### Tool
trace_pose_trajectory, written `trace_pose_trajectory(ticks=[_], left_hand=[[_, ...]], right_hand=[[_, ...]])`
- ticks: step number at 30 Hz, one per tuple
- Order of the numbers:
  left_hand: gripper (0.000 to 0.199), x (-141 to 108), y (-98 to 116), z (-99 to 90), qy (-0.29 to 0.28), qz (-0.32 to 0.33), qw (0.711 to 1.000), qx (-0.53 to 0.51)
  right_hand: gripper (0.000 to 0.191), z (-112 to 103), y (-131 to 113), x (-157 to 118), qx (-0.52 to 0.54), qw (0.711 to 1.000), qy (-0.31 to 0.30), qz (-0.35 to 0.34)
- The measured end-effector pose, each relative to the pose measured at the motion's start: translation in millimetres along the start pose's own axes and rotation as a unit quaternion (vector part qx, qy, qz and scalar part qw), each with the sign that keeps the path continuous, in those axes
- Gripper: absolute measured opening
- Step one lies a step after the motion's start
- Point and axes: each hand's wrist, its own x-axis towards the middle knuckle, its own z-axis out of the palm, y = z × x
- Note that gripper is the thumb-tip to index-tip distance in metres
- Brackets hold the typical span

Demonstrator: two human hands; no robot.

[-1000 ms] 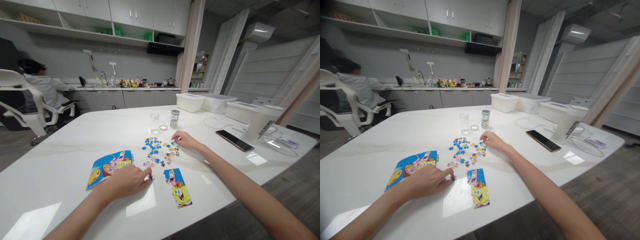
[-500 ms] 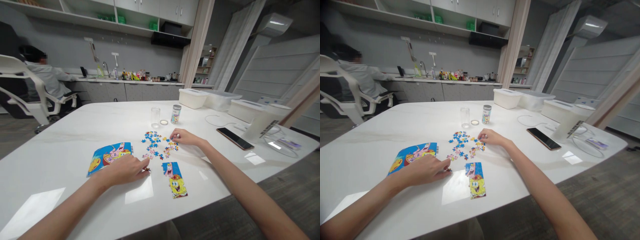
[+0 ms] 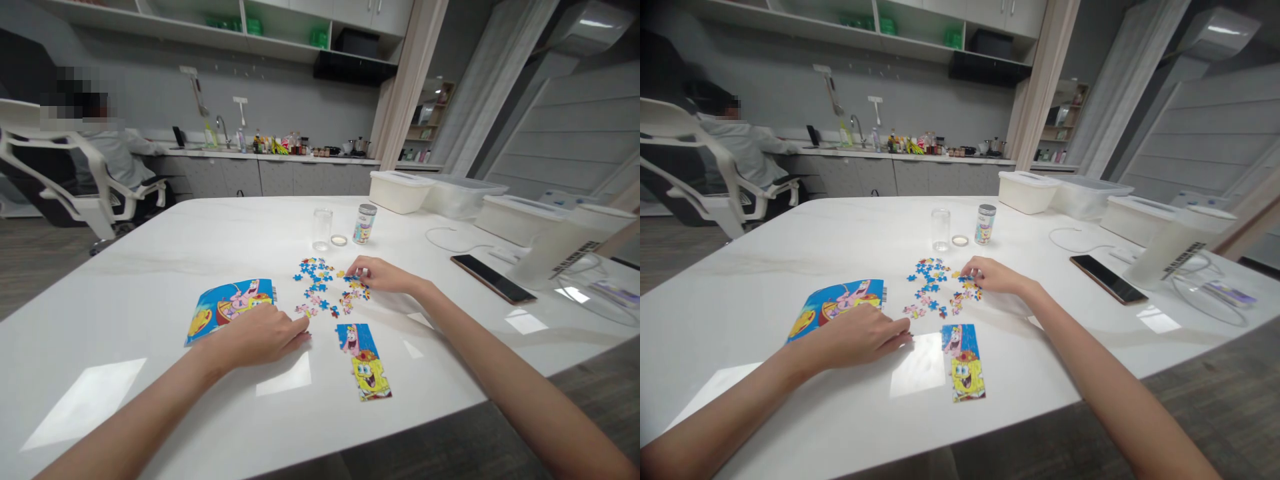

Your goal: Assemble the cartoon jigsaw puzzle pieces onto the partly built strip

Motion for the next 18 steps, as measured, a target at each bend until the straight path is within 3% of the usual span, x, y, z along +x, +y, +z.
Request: trace_pose_trajectory(ticks=[10,18], left_hand=[[0.032,0.0,1.6,-1.4,-0.014,-0.024,1.0,-0.014],[0.034,-0.6,4.5,-5.7,-0.012,-0.006,1.0,-0.015]], right_hand=[[0.031,-0.9,-11.4,-1.0,0.005,1.0,-0.003,0.006],[0.03,1.3,-10.1,-0.8,0.006,1.0,0.002,0.006]])
